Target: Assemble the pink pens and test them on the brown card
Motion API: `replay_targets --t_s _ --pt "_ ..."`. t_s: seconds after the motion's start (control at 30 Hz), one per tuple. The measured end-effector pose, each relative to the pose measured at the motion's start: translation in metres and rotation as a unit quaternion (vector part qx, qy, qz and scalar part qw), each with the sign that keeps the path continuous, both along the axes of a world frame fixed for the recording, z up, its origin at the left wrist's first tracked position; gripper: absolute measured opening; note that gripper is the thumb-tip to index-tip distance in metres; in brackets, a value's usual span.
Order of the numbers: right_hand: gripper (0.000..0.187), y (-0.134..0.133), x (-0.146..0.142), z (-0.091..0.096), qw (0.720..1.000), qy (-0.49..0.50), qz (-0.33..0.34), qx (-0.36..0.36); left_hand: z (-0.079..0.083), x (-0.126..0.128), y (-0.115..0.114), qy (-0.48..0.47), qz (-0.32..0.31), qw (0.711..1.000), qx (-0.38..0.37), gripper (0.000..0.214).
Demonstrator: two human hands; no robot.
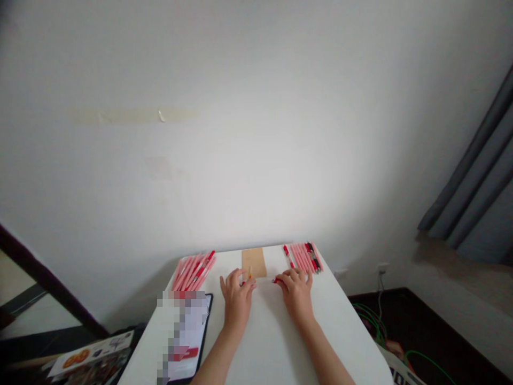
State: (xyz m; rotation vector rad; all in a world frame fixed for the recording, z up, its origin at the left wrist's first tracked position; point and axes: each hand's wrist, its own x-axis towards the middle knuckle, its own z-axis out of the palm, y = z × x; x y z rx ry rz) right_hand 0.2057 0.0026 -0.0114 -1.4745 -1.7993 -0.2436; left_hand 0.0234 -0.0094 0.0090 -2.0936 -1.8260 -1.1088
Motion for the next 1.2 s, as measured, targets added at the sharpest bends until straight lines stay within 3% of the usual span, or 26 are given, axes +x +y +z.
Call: replay_targets --t_s 0.5,0.8,1.2 --pt "0.017 -0.0023 -0.0004 0.0027 0.999 0.012 0.028 0.027 0.001 0.0004 -0.0003 -0.022 -0.011 0.999 -0.033 0.018" --pt "0.019 -0.0018 -0.0012 0.0044 0.999 0.013 0.03 -0.034 -0.006 -0.0021 0.0055 -0.051 -0.025 0.998 -0.008 0.013" --pt "0.018 -0.0031 -0.0011 0.0065 0.997 0.029 0.036 -0.056 -0.0055 -0.0068 0.0083 -0.068 -0.024 0.997 -0.013 0.014"
